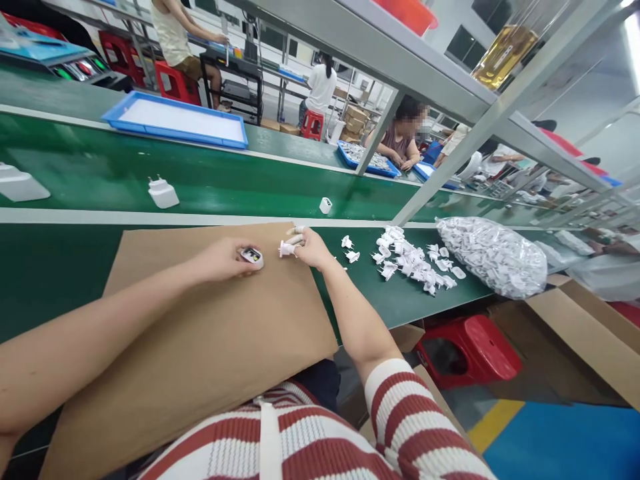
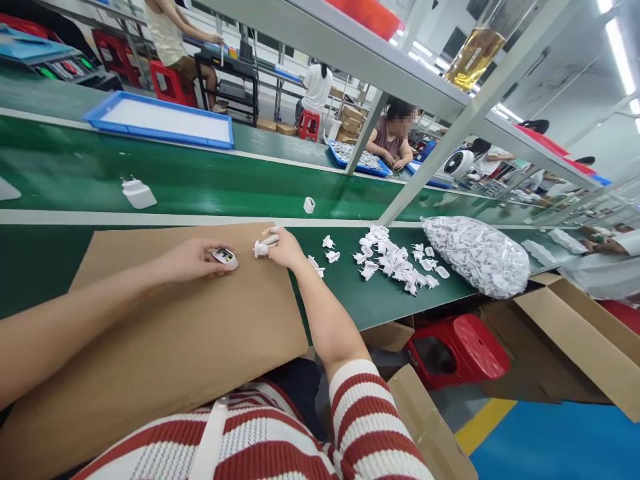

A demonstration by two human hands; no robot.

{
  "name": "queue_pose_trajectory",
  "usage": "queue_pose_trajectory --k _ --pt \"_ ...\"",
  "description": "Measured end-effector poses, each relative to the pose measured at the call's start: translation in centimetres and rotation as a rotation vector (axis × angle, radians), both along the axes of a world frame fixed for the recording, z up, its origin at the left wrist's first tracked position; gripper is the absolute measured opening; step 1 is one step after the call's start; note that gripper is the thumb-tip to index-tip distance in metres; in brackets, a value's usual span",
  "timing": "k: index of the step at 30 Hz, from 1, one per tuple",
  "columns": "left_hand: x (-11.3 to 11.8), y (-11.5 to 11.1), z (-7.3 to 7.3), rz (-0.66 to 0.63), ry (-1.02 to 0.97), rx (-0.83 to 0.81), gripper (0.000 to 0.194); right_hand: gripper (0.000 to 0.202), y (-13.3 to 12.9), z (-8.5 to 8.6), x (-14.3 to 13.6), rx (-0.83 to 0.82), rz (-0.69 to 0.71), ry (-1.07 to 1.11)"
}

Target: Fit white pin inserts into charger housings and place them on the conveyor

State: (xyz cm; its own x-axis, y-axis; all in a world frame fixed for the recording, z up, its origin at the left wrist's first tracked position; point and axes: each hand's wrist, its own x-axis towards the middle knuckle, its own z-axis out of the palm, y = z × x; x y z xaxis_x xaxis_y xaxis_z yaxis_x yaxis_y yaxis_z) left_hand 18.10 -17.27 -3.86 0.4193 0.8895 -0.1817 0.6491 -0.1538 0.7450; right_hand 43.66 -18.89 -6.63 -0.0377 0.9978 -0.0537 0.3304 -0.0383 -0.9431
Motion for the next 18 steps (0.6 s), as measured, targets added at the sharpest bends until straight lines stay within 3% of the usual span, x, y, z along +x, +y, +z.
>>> queue_pose_trajectory --k 3,5,8,11,14,18 --pt "0.7 -0.8 -1.7 0.044 0.028 0.155 0.062 0.04 -0.2 -0.5 -0.3 0.163 0.026 -0.301" --pt "0.9 -1.2 -2.6 0.058 -0.03 0.213 0.06 0.04 -0.1 -0.9 -0.7 0.186 0.06 -0.366" --pt "1.1 -1.8 -3.5 0.082 -0.112 0.143 0.065 0.032 0.1 -1.6 -1.2 0.171 0.026 -0.269" --pt "1.2 -2.3 -3.7 0.122 -0.172 0.051 0.067 0.028 -0.3 -1.5 -1.8 0.285 -0.059 -0.19" --pt "1.2 -2.5 -3.8 0.124 -0.202 0.035 0.07 0.028 -1.6 -0.7 -2.6 0.399 0.022 -0.227" --pt "1.2 -2.3 -4.5 0.122 -0.221 0.042 0.064 0.033 -3.0 0.3 -3.5 0.49 0.144 -0.448"
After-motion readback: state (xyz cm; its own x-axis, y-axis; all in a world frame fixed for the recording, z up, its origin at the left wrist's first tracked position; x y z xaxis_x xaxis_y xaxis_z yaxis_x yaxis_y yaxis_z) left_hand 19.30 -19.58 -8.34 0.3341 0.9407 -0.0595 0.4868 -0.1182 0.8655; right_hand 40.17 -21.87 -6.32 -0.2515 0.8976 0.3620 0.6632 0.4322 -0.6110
